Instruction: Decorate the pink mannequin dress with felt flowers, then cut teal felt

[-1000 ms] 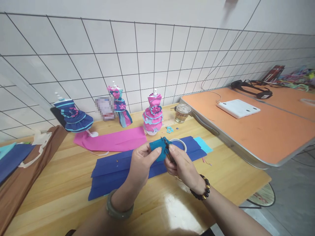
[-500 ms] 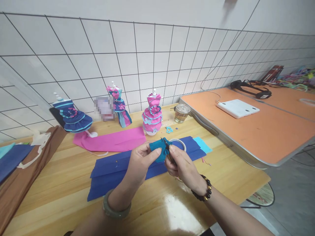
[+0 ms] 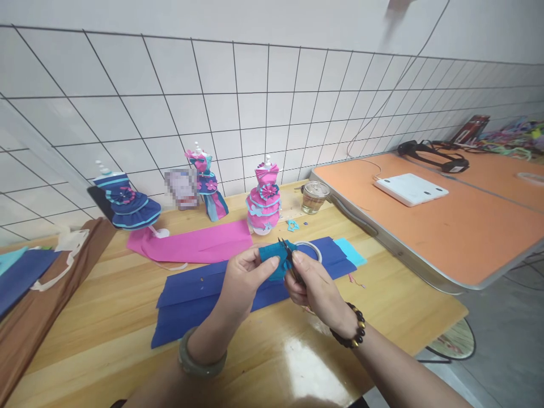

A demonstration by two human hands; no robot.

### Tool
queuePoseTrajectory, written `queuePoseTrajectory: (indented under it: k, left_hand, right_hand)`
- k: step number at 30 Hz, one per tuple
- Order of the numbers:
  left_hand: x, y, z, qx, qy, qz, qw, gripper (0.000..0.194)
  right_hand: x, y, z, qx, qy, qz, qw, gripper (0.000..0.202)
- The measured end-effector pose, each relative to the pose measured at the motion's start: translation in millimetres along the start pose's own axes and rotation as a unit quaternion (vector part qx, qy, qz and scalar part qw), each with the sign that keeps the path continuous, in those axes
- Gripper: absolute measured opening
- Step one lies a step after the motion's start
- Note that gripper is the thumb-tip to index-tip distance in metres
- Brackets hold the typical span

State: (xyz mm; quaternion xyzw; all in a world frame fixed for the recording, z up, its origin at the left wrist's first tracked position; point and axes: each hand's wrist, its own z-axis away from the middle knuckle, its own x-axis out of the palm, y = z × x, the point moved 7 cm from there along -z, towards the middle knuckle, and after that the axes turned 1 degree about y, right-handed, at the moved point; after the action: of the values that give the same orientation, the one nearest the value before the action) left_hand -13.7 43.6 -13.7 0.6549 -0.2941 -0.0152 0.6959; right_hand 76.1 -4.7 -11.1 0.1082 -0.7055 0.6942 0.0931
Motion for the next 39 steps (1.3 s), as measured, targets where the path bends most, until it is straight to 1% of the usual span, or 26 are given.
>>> queuePoseTrajectory:
  k: [7,14,19,22,29,36,39]
  left_hand:
    - [-0.1,7,0,-0.011,-0.009,-0.032,0.999,0.013]
    - [-2.0,14,-2,-0.030,-0.047,-0.088,0.995,0.016]
    - [-0.8,23,-3,-0.019,-0.084,-0.114,0.990,0.011]
    - [0.4,26,-3,-0.010,-0.101,-0.122,0.987,0.011]
    - [-1.3,30,-3,0.002,-0.112,-0.151,0.982,0.010]
    - [-7.9,34,-5,0.030,-0.116,-0.213,0.970,0.009]
    - [-8.9,36,-5,0.031,-0.118,-0.228,0.966,0.009]
  right_hand:
    - [0,-1,0,0.002,-0.001,0.005,1.000,0.041]
    - [-1,-1,3,0.008,-0.010,0.039,0.999,0.041]
    - [-2,0,4,0.018,-0.014,0.065,0.998,0.040]
    - [-1,-1,5,0.018,-0.017,0.072,0.997,0.040]
    - [-1,-2,5,0.016,-0.024,0.101,0.995,0.038]
    - [0,0,6,0.025,-0.031,0.107,0.993,0.035]
    - [0,-1,5,0.029,-0.030,0.114,0.993,0.035]
